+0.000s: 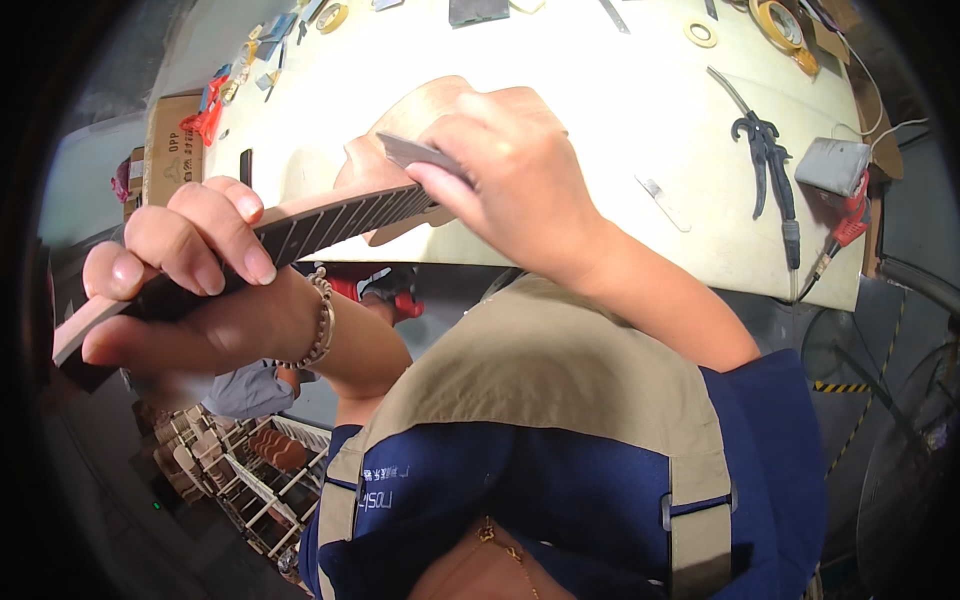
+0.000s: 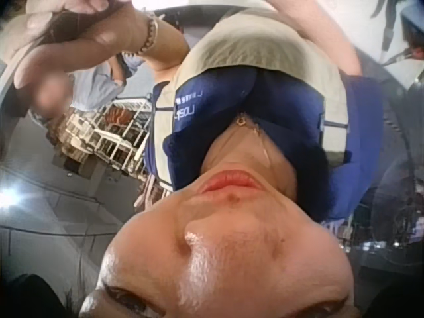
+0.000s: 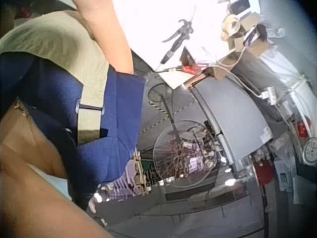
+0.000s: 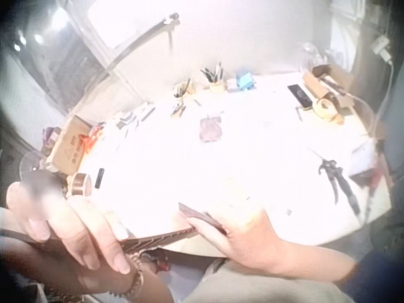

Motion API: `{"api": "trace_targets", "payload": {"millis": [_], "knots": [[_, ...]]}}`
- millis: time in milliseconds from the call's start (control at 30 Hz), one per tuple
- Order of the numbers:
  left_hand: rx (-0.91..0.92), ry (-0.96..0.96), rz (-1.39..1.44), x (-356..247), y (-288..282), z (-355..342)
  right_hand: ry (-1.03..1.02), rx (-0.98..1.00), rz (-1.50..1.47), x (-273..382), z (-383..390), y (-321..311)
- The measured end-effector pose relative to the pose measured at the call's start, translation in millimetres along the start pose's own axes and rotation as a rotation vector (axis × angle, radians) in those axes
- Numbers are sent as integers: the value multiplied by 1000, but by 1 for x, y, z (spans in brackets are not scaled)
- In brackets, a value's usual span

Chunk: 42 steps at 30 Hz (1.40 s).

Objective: The person sands the neck and body of a ukulele using sandpaper, then applies a liquid finish from a small bottle and rubs it in. The person repeats this process on different sections of the instrument.

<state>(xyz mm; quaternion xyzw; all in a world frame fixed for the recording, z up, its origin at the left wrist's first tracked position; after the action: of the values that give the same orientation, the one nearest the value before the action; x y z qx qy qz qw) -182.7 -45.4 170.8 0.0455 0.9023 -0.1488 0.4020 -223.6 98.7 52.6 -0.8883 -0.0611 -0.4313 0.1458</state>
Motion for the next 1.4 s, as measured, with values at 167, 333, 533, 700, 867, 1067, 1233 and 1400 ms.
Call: {"api": "trace_targets", "payload": {"millis": [167,333,533,700,867,1067,1233,1400], "knots": [[-9,100,21,-7,-8,15,285,-205,64,-54,-3,-59],[-181,338,63,-7,-12,34,632,-50,661,-182,66,-122],[-579,297,1,-16,-27,96,782,-126,-302,-168,70,-76],[-1272,-435,-758,33,-6,170,707,30,-484,-142,43,-13],[-1541,-588,-292,61,2,227,717,62,-604,-136,42,18],[-1699,-544,-213,60,6,264,1101,-16,-869,-150,68,37],[-1772,-603,-190,61,9,292,1082,-17,-796,-127,71,34],[-1883,-676,-99,60,21,311,1019,5,-755,-106,79,36]]}}
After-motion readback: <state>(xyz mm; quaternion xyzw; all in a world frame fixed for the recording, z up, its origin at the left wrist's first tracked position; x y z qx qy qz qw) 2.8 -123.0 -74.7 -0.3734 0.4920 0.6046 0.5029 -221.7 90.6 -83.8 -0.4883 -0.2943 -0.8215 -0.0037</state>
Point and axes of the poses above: each hand's wrist, its own z-axis away from the middle knuckle, its own y-axis out of the palm, x = y × z, the point moved 4 cm from there along -z, towards the middle knuckle, and after that the axes turned 13 degrees about -z, right-handed, at the moved point
